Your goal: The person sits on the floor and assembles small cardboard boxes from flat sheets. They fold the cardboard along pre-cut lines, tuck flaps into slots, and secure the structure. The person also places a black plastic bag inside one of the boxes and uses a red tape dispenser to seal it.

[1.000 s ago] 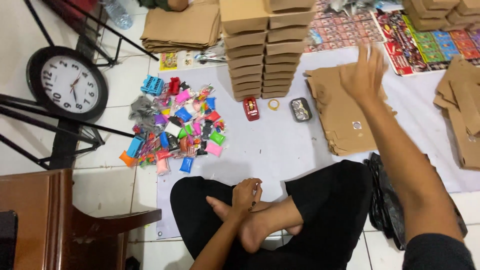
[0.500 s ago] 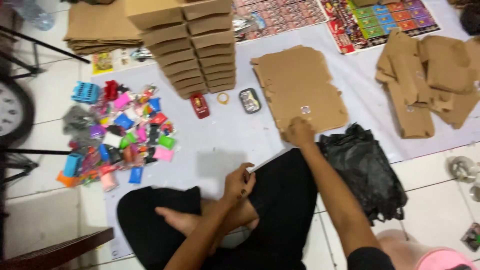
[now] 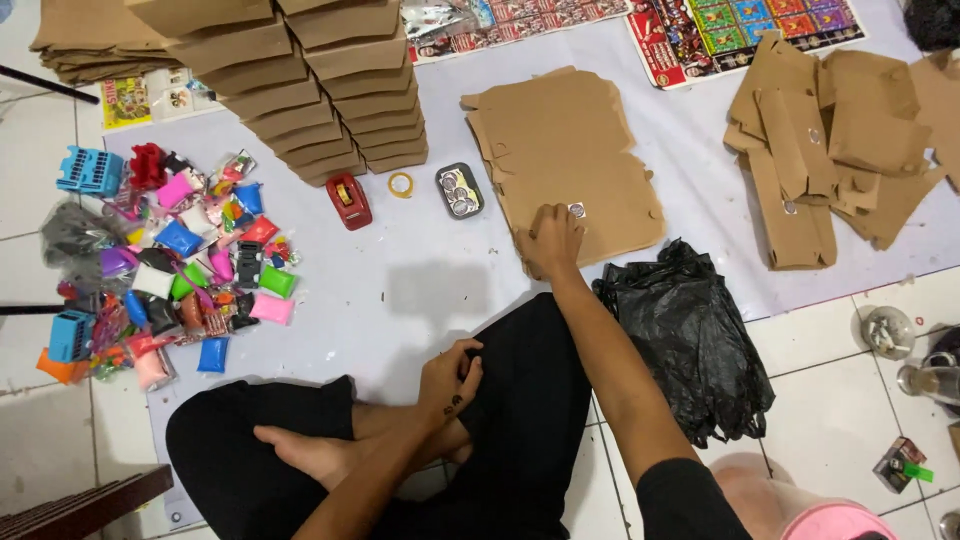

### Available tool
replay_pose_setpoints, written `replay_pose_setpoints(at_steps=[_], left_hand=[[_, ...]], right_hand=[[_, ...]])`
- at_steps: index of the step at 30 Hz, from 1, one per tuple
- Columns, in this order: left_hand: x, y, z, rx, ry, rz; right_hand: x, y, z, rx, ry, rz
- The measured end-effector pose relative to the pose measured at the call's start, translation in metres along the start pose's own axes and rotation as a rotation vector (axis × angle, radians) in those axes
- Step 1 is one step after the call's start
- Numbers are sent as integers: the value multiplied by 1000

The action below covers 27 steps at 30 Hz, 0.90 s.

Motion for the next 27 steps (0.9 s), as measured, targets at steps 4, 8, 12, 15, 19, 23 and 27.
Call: replay_pose_setpoints(at_steps=[4, 8, 12, 15, 19, 23, 27], left_hand=[[0, 0, 2, -9, 28, -25], [-1, -4, 3, -7, 15, -47], [0, -6, 4, 4, 61, -47], [-1, -5, 5, 18, 73, -50], [-3, -5, 8, 33, 100, -49], [-1, -5, 9, 8, 108, -45], [3, -2, 8, -6, 119, -76]], right_hand=[[-10, -13, -18, -1, 20, -53], [-2, -14, -21, 10, 11, -56], [-3, -19, -27, -36, 48, -50], [-3, -20, -30, -56, 36, -46], [-7, -25, -35, -90, 40, -50], [-4, -28, -31, -79, 47, -50], [-3, -28, -27, -91, 61, -45]])
Point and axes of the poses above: each hand's wrist, its own y-axis away from the middle knuckle, its own z-axis out of the back of the hand, x = y × z, the point moved 6 cm from there along -y, towards the middle knuckle, and after that the axes turned 3 degrees about -x, right-handed, at the moved point
